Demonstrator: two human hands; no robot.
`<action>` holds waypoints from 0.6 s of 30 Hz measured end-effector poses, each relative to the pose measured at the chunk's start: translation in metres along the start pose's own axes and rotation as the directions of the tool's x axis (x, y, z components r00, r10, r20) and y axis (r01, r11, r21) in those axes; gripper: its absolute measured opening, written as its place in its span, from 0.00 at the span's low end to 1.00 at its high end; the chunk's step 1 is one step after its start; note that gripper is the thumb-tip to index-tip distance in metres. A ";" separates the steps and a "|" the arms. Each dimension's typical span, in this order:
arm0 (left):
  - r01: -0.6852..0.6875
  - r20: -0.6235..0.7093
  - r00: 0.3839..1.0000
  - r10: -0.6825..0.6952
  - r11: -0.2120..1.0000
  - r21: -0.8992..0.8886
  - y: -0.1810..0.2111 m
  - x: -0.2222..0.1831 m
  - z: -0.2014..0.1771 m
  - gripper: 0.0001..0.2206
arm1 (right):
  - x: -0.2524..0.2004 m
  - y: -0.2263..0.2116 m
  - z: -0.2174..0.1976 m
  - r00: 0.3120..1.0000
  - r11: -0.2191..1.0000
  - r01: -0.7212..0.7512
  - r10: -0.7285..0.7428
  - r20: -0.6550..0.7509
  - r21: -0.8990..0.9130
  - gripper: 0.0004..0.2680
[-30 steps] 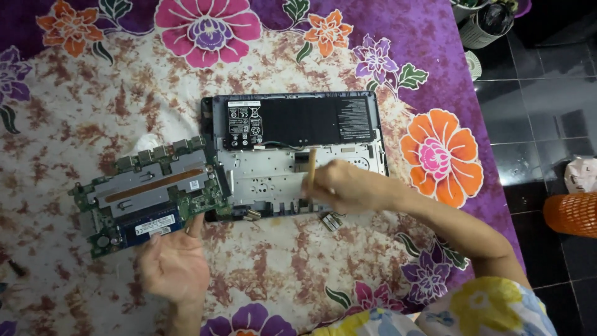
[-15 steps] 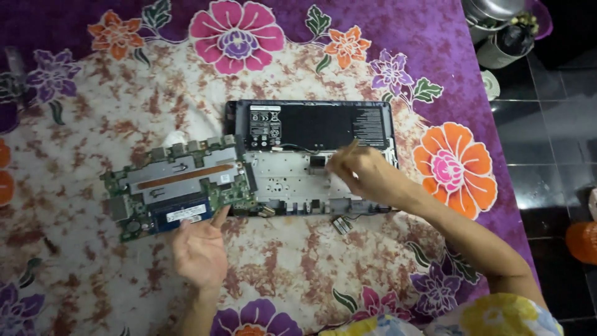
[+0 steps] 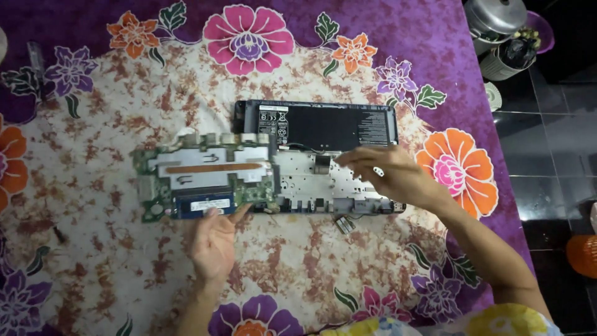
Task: The person is seen reinstalling a motherboard into a laptop chassis, connecting internal ribbon cables, and securing components with screws.
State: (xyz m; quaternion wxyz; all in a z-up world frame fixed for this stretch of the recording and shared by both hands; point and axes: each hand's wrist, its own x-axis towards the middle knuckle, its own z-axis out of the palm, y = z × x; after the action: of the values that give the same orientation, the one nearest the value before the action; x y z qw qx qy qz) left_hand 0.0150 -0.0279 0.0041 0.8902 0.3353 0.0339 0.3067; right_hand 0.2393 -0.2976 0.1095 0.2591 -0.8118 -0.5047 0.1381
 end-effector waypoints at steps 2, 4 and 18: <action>0.033 0.169 0.985 -0.041 0.998 0.049 0.015 0.008 0.027 0.24 | 0.001 -0.021 -0.014 0.993 0.988 0.016 0.003 -0.121 0.155 0.12; -0.002 0.181 0.982 -0.056 0.952 0.305 0.029 0.009 0.035 0.20 | 0.001 -0.026 -0.018 0.985 0.975 0.023 0.015 -0.170 0.222 0.10; -0.919 0.945 0.097 -0.311 -0.393 -0.035 0.029 0.073 0.054 0.25 | -0.031 -0.020 -0.006 0.977 0.967 -0.209 0.212 -0.007 0.145 0.12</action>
State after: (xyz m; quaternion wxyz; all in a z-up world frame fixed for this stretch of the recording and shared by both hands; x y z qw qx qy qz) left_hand 0.0734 -0.0007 0.0743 -0.0873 0.8596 -0.3547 0.3574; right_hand 0.2132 -0.3195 0.1250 0.3064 -0.8415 -0.4016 0.1916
